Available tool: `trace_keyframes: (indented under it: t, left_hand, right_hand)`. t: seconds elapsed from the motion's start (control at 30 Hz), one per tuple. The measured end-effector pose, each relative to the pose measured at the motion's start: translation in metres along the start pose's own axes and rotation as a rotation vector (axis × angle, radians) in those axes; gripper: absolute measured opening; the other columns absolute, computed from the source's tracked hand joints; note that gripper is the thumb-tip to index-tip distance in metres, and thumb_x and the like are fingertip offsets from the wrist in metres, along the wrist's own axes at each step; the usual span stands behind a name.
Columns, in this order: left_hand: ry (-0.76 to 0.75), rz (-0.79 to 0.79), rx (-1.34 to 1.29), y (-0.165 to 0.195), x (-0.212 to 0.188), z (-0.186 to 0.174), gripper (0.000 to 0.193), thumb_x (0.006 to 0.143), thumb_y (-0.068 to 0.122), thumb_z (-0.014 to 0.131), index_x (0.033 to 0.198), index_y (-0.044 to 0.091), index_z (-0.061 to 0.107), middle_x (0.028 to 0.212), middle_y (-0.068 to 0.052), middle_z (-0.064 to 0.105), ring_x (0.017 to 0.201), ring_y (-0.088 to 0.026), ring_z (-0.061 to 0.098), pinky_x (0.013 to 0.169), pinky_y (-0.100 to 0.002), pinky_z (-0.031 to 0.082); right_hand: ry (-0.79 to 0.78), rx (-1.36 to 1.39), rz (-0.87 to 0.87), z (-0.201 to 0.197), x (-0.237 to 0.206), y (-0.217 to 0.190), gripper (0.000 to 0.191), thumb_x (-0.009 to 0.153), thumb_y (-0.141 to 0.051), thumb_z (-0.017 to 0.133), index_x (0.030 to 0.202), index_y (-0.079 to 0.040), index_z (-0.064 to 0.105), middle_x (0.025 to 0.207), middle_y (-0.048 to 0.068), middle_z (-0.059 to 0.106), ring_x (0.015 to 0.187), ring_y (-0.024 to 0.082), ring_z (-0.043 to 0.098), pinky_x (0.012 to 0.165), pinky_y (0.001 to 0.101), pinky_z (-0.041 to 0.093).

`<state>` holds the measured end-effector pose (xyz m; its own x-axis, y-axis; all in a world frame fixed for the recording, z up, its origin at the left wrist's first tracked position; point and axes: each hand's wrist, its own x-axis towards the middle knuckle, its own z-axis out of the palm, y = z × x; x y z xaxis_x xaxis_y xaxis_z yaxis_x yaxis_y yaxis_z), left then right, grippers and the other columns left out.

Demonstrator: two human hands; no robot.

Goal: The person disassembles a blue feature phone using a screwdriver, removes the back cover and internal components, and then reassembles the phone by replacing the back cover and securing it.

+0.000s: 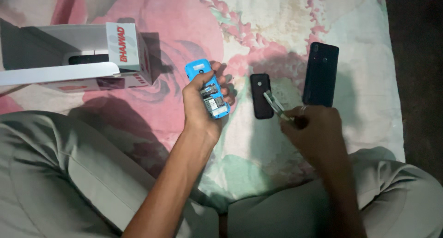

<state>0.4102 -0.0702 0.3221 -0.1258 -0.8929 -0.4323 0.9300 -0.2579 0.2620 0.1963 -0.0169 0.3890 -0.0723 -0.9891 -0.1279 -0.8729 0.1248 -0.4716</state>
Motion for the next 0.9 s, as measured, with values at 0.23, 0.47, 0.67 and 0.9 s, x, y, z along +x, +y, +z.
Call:
trace_keyframes:
  t: [0.23, 0.47, 0.67, 0.9]
  left_hand:
    - [0.044, 0.01, 0.047, -0.001, 0.001, -0.002, 0.023, 0.09, 0.016, 0.057, 0.11, 0.007, 0.064, 0.077, -0.008, 0.062, 0.059, -0.018, 0.054, 0.054, -0.032, 0.045]
    - [0.068, -0.009, 0.046, -0.003, 0.002, -0.001, 0.024, 0.09, 0.017, 0.058, 0.11, 0.006, 0.064, 0.08, -0.008, 0.063, 0.058, -0.017, 0.053, 0.054, -0.032, 0.045]
    - [0.042, -0.016, 0.043, -0.004, 0.001, 0.0, 0.023, 0.09, 0.017, 0.058, 0.109, 0.006, 0.064, 0.081, -0.008, 0.062, 0.058, -0.017, 0.053, 0.054, -0.031, 0.044]
    - [0.087, -0.033, 0.059, -0.006, 0.0, 0.002, 0.023, 0.089, 0.018, 0.061, 0.108, 0.008, 0.064, 0.08, -0.007, 0.063, 0.059, -0.017, 0.053, 0.054, -0.031, 0.045]
  right_hand:
    - [0.01, -0.127, -0.093, 0.011, 0.001, 0.008, 0.025, 0.075, -0.023, 0.08, 0.09, -0.003, 0.081, 0.075, 0.02, 0.072, 0.065, 0.031, 0.071, 0.068, 0.0397, 0.057]
    - [-0.079, -0.156, -0.05, 0.013, 0.003, 0.003, 0.022, 0.076, -0.021, 0.08, 0.091, -0.004, 0.081, 0.074, 0.018, 0.072, 0.062, 0.029, 0.07, 0.066, 0.0396, 0.056]
    - [-0.101, -0.178, -0.003, 0.015, 0.002, 0.002, 0.022, 0.082, -0.022, 0.077, 0.093, -0.004, 0.08, 0.075, 0.017, 0.075, 0.062, 0.027, 0.071, 0.07, 0.0377, 0.056]
    - [-0.11, -0.195, 0.054, 0.014, 0.005, 0.002, 0.026, 0.08, -0.022, 0.078, 0.099, -0.004, 0.08, 0.074, 0.015, 0.073, 0.06, 0.025, 0.069, 0.064, 0.0377, 0.056]
